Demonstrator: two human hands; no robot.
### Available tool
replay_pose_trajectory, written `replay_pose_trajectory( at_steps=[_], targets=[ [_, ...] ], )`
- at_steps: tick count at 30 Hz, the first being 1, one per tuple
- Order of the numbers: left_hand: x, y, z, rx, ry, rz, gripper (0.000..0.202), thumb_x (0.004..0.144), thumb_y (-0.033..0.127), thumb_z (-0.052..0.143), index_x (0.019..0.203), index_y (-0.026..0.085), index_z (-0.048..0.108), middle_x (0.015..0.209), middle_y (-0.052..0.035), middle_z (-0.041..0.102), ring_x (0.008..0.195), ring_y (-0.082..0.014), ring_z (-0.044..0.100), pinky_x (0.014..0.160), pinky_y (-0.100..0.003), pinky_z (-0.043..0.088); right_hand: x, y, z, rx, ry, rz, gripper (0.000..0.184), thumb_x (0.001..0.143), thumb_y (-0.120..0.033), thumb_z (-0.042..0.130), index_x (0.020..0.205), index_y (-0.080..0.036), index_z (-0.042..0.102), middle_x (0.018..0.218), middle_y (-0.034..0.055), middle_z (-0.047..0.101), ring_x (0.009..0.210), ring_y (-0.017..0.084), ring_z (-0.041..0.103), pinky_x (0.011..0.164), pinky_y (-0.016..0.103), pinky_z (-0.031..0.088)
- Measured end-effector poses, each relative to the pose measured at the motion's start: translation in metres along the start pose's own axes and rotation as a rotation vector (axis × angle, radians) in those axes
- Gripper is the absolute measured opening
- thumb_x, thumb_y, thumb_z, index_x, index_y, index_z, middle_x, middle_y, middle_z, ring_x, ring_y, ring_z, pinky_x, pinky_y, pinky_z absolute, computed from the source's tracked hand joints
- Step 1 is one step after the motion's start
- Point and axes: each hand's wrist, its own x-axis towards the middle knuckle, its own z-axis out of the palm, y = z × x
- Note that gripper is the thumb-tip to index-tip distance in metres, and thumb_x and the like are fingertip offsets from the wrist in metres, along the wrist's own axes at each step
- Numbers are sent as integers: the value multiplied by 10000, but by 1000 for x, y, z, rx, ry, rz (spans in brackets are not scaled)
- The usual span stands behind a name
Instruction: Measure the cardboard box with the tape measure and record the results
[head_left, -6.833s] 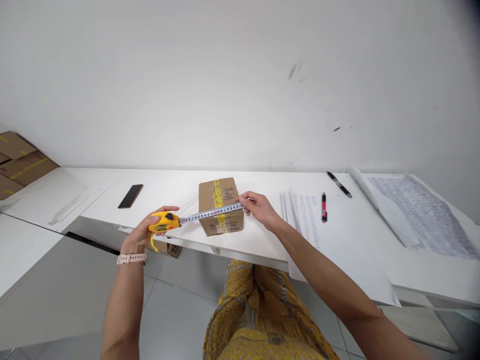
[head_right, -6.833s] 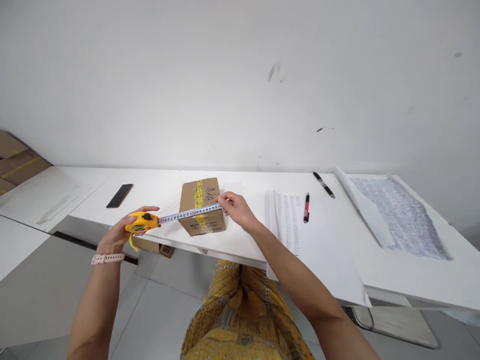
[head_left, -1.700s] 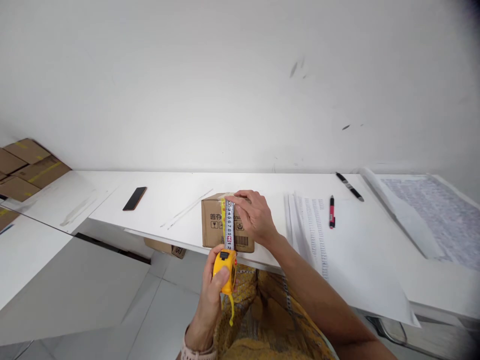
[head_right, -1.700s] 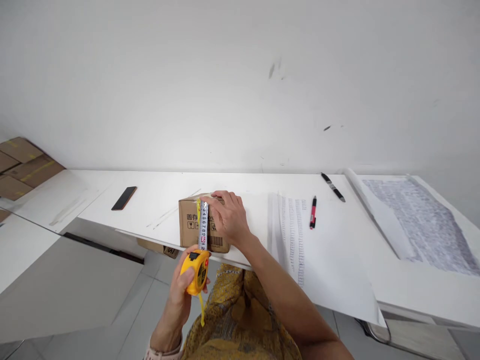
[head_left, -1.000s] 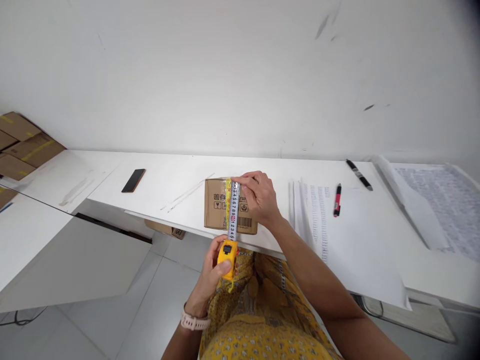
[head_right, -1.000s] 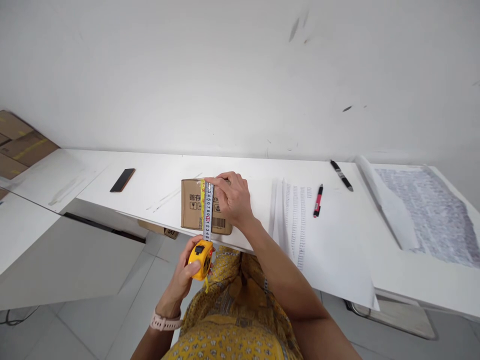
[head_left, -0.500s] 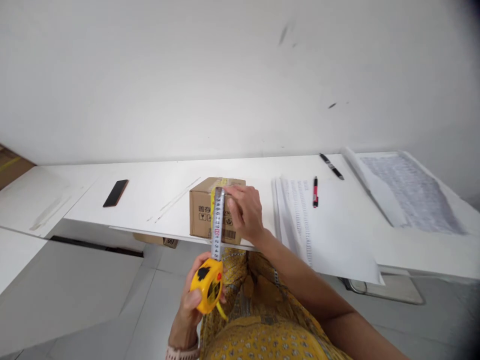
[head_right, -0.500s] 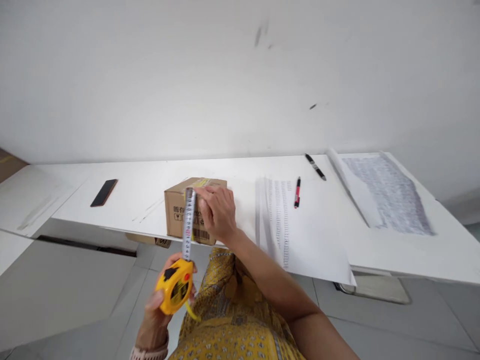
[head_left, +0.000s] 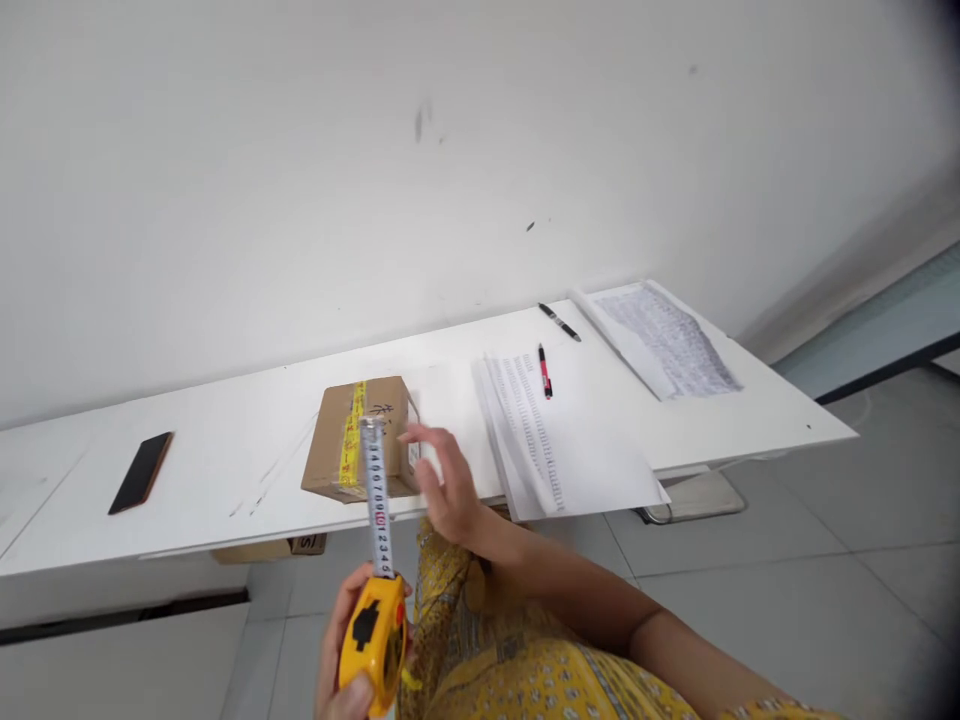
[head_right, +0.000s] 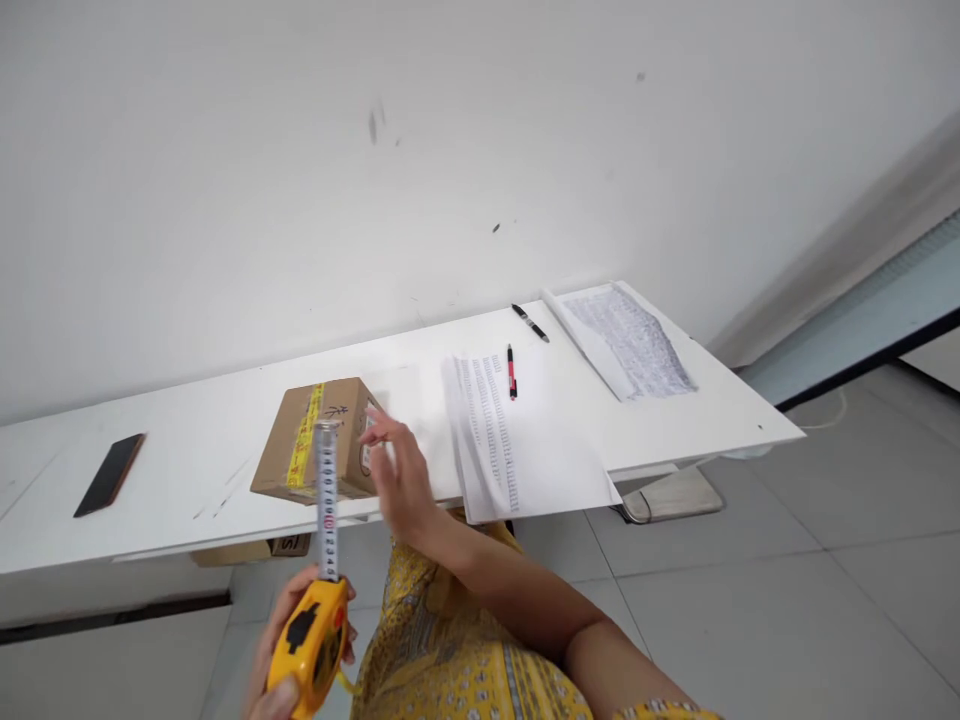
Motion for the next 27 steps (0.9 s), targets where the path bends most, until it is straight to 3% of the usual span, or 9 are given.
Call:
replay_pose_trajectory(
  at_steps=[3,5,8,11,14,18,21,24,27],
  targets=[
    [3,-2,5,174,-78,-66,851,576,661,774,1284,234,574,1096,-105,646,857,-280,615,740,-371,522,11,-19,-38,172,54,300,435,1024,-470,280,1274,-234,548,824,28,597,773,178,588,739,343,495],
    [6,1,13,268,-203,-95,818,614,666,752,1283,229,575,1074,-99,643,916,-293,604,806,-376,499,12,-25,-62,201,-9,393,367,1003,-480,384,1155,-237,615,679,-19,498,617,143,486,608,289,428],
    [15,6,30,353,-349,-111,811,665,649,723,1336,241,520,1055,-91,637,910,-281,605,827,-376,486,3,-26,-84,156,-34,447,231,983,-412,477,997,-236,627,614,-47,419,533,112,370,514,256,324],
    [24,10,49,411,-270,-50,950,661,602,741,1464,267,359,1149,-96,625,953,-280,615,876,-385,476,-12,-30,-89,110,-112,400,174,987,-340,470,975,-231,606,657,-37,497,542,104,419,503,240,332],
    [33,16,65,500,-202,30,990,684,536,737,1512,289,256,1220,-98,614,1035,-289,614,954,-404,455,-27,-35,-85,77,-246,218,163,983,-271,450,953,-216,600,749,4,607,654,121,555,592,243,424],
    [48,31,76,656,-297,137,900,711,395,741,1487,293,297,1259,-101,613,1079,-294,623,988,-430,462,-29,-30,-99,-55,-216,64,206,984,-269,426,1082,-210,598,719,6,624,636,135,576,616,266,455],
    [71,48,92,690,-335,274,853,733,350,743,1469,277,318,1238,-111,621,1066,-288,636,935,-422,503,-7,-5,-139,-200,-17,210,240,988,-354,424,1073,-215,600,649,-18,577,544,130,516,540,256,418],
    [110,59,133,679,-351,423,758,783,364,708,1441,281,340,1298,-116,580,1129,-276,604,883,-379,518,36,44,-184,-459,197,465,271,981,-423,411,930,-217,579,675,1,600,588,151,540,580,271,408],
    [162,53,191,828,-350,567,692,790,349,693,1400,243,384,1331,-109,552,1120,-253,587,876,-349,501,81,103,-206,-714,71,639,289,962,-443,412,1016,-202,563,712,37,646,702,215,604,696,323,428]
  ],
)
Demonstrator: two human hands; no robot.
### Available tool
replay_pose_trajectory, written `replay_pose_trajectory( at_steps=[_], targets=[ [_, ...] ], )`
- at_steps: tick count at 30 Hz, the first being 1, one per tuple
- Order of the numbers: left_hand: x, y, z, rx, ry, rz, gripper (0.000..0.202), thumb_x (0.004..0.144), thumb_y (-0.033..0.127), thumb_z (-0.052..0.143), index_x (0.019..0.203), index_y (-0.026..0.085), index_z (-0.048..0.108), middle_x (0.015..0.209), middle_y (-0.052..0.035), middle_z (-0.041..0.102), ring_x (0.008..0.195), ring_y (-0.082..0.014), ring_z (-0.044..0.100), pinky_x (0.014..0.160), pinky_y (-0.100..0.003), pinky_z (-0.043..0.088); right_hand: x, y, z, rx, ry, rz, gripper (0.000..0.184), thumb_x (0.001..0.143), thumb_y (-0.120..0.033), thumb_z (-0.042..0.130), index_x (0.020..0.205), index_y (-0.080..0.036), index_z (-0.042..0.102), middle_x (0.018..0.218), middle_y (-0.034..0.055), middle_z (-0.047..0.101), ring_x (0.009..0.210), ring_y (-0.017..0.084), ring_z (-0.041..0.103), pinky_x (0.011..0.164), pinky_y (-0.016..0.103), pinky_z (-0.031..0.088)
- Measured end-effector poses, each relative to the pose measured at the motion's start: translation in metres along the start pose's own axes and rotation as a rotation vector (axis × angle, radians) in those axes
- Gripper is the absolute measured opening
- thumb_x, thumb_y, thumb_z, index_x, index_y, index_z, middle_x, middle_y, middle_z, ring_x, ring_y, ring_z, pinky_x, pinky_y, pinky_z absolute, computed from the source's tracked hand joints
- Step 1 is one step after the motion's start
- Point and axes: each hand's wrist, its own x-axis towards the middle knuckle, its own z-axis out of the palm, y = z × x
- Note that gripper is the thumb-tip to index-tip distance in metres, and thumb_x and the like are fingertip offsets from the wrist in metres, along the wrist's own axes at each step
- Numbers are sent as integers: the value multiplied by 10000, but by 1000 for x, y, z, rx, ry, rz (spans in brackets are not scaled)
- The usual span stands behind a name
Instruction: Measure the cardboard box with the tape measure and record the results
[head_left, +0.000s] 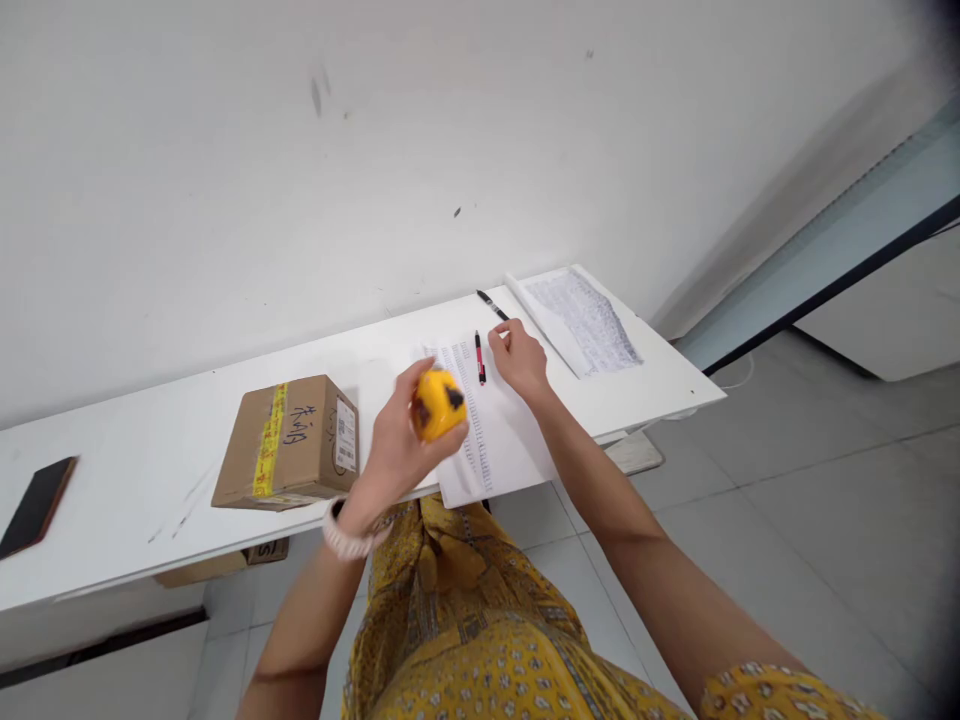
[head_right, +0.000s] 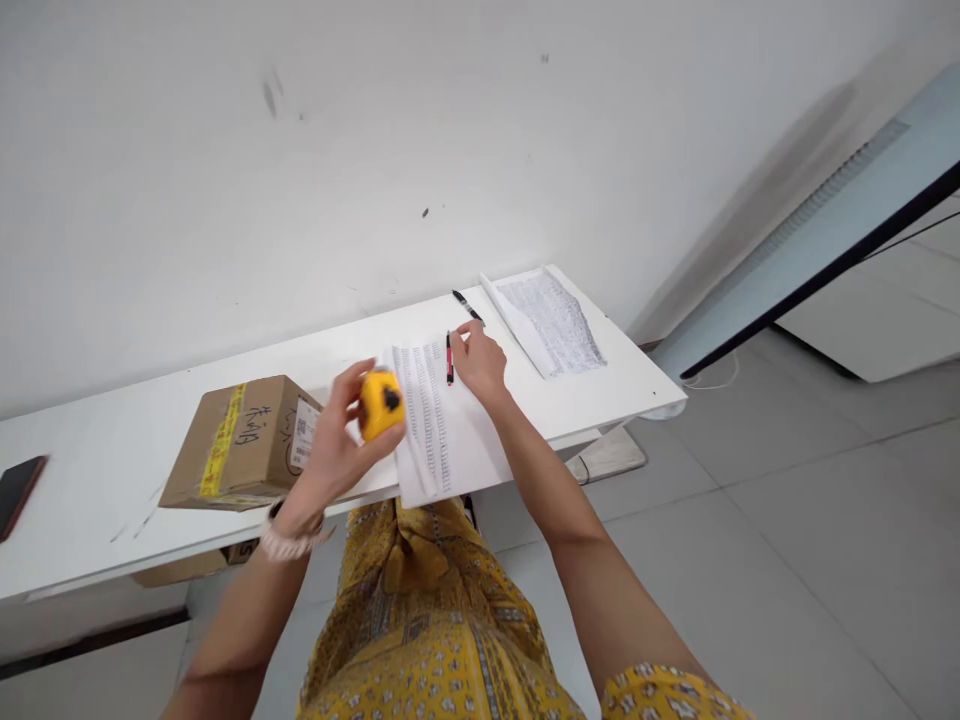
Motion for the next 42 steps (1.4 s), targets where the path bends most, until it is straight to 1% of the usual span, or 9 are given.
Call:
replay_pose_trajectory(
  at_steps=[3,7,11,14,17,19,24,28,42],
  targets=[
    [51,-10,42,296,-111,32,639,801,293,647,1390,243,406,1280,-86,586,1095,-261,584,901,-376,476,44,8,28,-215,-164,78,444,941,-536,417,1152,-160,525,880,128,701,877,292,645,812,397,433],
    [66,-36,70,556,-313,-45,620,836,293,591,1417,240,382,1198,-103,594,1127,-316,543,861,-419,483,58,14,54,-295,-333,-24,440,884,-358,575,1262,-145,499,1009,177,706,980,316,643,863,412,427],
    [48,-62,63,674,-421,-55,589,835,278,596,1398,225,430,1193,-120,596,1133,-329,525,892,-446,468,61,28,50,-165,-353,-99,284,903,-183,460,1140,-178,617,1032,134,715,998,258,643,886,377,439],
    [45,-75,50,636,-465,13,644,816,368,658,1407,219,449,1311,-135,565,1229,-340,481,1002,-473,416,65,38,42,266,-381,-72,316,922,-226,395,1144,-171,612,989,98,727,908,194,668,852,335,484],
    [59,-84,38,443,-529,33,628,872,549,591,1394,213,494,1510,-141,427,1395,-325,365,1127,-469,317,63,42,44,837,-397,5,311,823,-308,584,1098,-161,589,951,88,729,880,178,678,845,330,506],
    [74,-90,35,318,-534,-16,596,919,601,489,1372,216,532,1564,-120,374,1444,-292,323,1164,-442,280,58,42,50,949,-352,18,346,737,-352,706,1006,-183,569,826,46,717,811,167,669,815,324,506],
    [101,-105,42,251,-538,-91,540,881,564,561,1308,235,602,1553,-82,411,1456,-274,324,1186,-443,254,44,37,63,814,-241,35,364,823,-560,599,773,-222,473,473,-77,483,479,101,441,560,261,395],
    [104,-121,51,270,-580,-55,516,857,559,593,1279,263,616,1558,-50,406,1488,-260,249,1221,-483,120,43,35,62,746,-269,8,417,873,-618,467,898,-209,537,585,-46,544,583,125,513,622,271,420],
    [101,-140,57,204,-530,-4,505,883,584,560,1291,293,612,1550,-9,421,1486,-251,252,1230,-469,88,43,45,69,513,-202,-26,263,791,-408,631,714,-232,451,586,-53,495,558,131,450,568,276,364]
  ],
)
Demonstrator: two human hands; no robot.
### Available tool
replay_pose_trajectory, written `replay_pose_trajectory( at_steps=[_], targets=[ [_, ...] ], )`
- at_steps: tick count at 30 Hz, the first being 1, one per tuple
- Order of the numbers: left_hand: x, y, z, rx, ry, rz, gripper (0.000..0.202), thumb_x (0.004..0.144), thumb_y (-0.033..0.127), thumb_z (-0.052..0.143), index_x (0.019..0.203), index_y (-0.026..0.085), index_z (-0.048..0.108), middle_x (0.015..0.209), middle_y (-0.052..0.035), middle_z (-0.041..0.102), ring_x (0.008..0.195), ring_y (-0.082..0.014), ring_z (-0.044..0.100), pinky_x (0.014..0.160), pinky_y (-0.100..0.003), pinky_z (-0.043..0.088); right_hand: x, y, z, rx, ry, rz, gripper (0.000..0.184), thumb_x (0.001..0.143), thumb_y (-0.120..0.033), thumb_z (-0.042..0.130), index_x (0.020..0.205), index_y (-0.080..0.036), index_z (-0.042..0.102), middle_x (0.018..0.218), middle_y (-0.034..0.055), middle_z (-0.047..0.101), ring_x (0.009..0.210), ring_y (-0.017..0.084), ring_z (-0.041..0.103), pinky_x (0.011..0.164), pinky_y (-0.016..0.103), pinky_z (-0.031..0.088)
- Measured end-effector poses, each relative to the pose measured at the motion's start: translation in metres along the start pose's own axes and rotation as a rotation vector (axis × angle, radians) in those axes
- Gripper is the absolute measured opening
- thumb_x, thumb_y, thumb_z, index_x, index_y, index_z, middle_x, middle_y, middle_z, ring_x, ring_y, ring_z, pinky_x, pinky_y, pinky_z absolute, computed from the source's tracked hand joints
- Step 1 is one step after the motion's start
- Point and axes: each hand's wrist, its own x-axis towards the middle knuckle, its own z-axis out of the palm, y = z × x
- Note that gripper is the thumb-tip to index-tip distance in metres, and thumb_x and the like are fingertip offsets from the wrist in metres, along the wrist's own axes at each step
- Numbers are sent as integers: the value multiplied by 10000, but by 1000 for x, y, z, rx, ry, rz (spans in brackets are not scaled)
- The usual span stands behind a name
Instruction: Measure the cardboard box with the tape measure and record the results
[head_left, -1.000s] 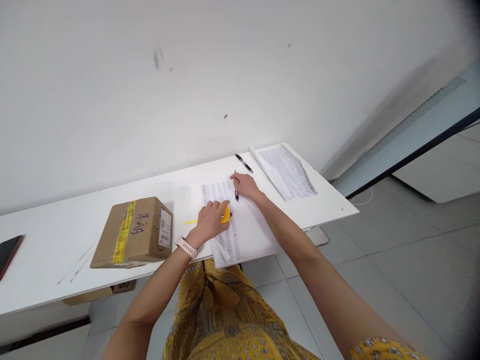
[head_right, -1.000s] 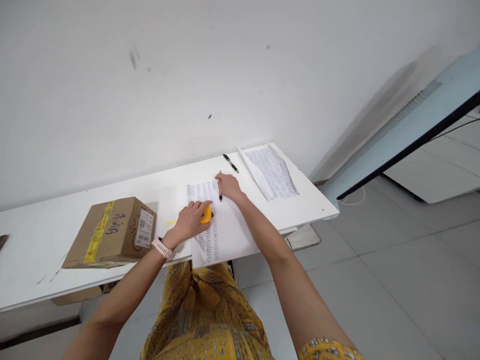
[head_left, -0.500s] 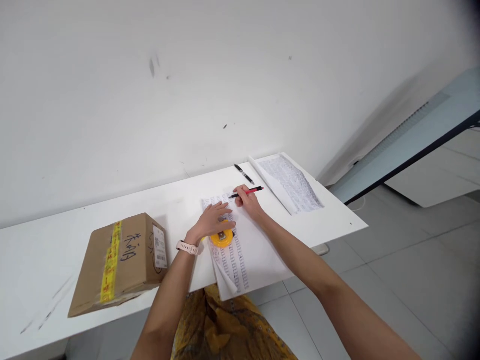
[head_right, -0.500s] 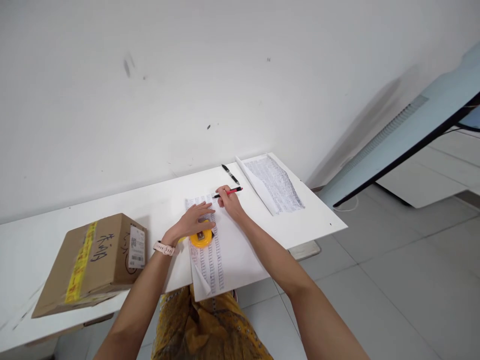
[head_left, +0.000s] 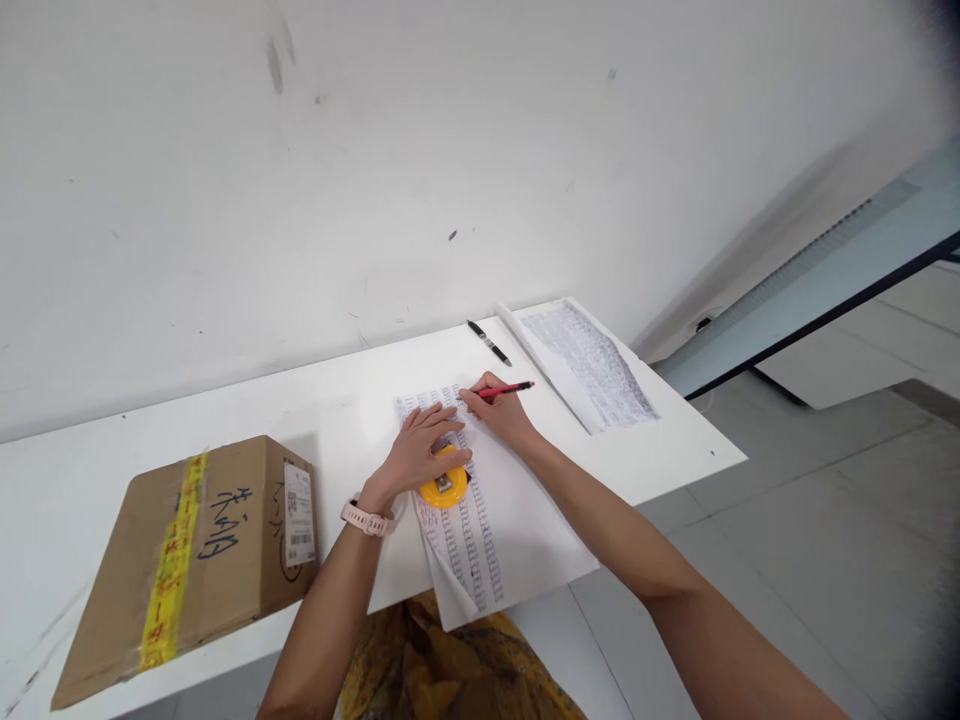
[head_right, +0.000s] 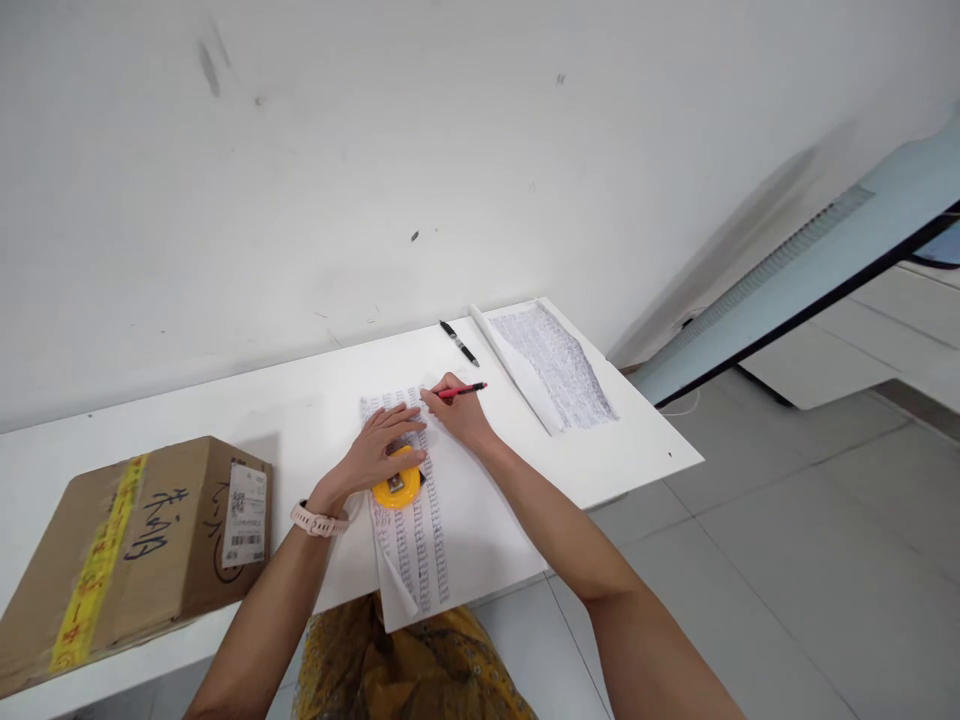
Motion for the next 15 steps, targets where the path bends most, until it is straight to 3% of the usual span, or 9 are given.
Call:
replay_pose_trajectory(
  at_steps=[5,15],
  targets=[
    [1,-2,1,0,6,5,505,879,585,568,1289,294,615,1542,-4,434,1481,-260,263,1232,-468,95,0,-2,0,-142,28,-56,270,776,-307,574,624,-238,362,549,-65,366,553,124,360,540,273,287],
    [2,-2,1,-27,7,14,492,887,586,554,1266,280,628,1519,-11,467,1473,-258,284,1230,-465,106,0,0,0,-201,13,-48,260,783,-317,572,632,-238,376,561,-58,411,547,123,367,547,279,292]
  ],
)
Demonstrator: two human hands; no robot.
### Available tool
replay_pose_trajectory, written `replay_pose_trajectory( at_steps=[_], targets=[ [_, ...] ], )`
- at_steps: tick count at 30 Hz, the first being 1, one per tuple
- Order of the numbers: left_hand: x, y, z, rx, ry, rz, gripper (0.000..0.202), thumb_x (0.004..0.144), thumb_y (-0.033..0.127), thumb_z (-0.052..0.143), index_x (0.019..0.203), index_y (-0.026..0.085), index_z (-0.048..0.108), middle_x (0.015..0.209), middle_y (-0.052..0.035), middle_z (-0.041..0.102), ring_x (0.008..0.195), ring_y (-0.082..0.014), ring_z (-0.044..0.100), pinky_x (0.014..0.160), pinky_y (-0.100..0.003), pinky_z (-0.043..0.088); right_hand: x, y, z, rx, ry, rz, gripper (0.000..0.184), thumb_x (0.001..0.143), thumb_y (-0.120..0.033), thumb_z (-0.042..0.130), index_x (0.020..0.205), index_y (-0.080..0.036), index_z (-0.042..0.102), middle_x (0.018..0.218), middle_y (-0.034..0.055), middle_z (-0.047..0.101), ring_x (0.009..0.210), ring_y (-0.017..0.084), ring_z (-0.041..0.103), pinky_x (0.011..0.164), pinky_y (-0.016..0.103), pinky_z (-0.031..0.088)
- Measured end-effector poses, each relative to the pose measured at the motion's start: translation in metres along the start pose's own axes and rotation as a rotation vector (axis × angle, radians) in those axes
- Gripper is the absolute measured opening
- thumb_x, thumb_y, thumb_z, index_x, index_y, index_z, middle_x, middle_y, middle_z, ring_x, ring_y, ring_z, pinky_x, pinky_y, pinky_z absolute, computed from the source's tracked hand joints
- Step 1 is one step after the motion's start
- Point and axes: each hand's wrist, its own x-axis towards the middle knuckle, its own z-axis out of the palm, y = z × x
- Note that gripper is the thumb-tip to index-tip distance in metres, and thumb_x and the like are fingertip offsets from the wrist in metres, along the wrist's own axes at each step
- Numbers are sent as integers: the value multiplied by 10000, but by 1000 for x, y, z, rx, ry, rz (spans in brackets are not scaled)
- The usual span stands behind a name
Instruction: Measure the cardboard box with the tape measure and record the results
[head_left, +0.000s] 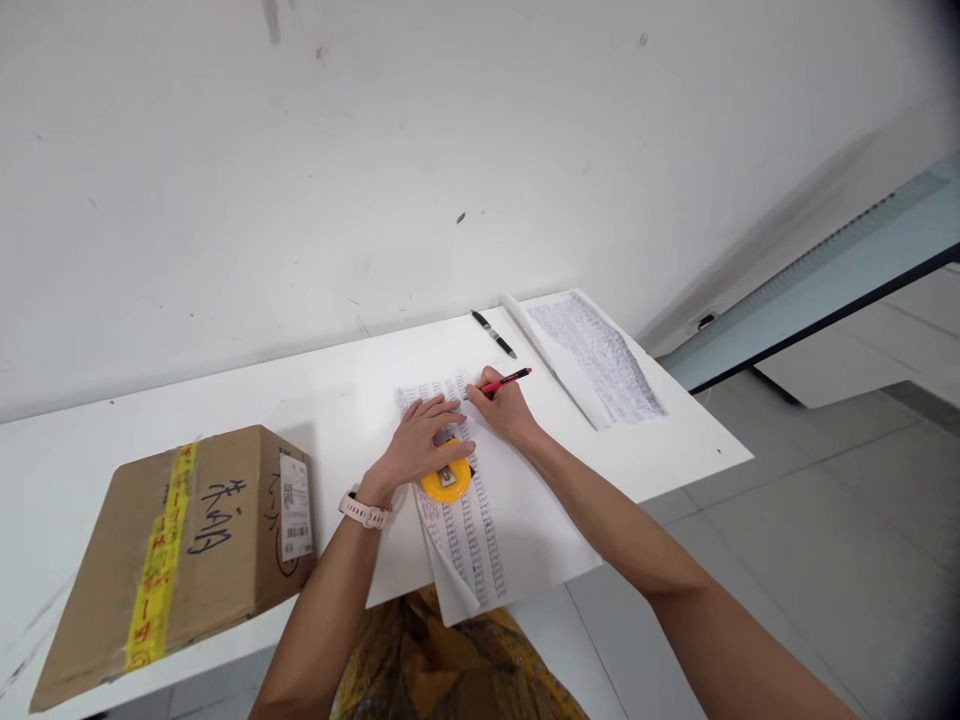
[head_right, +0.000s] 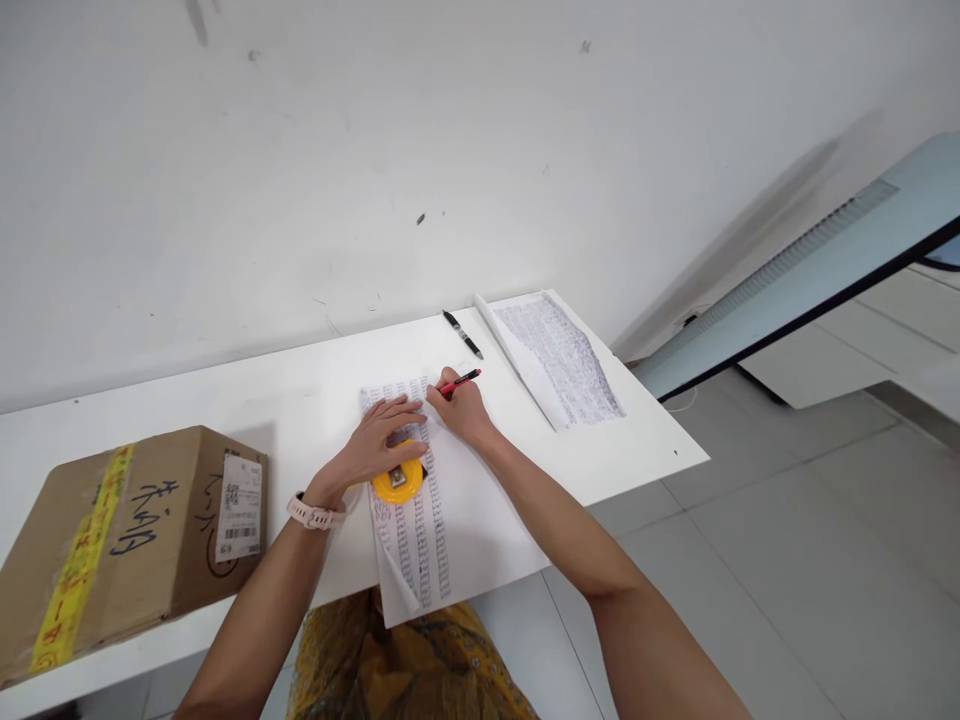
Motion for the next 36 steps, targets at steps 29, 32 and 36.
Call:
replay_pose_trajectory(
  at_steps=[29,32,36],
  targets=[
    [0,-2,2,-3,4,-2,469,884,559,573,1263,286,618,1522,6,461,1478,-236,276,1235,-465,106,0,1,1,18,1,-13,245,760,-270,562,622,-236,363,554,-63,361,560,124,347,551,277,276],
    [0,-2,2,-11,3,-4,473,879,565,577,1264,295,618,1524,9,459,1480,-243,272,1235,-470,105,0,1,1,23,1,0,245,758,-269,563,622,-235,362,559,-63,366,561,123,349,549,276,275],
    [1,-4,3,-13,7,2,499,865,590,583,1268,298,620,1520,7,465,1479,-257,272,1235,-473,109,0,-1,1,32,18,14,249,760,-270,563,625,-237,356,564,-64,355,562,123,339,548,275,276]
  ],
)
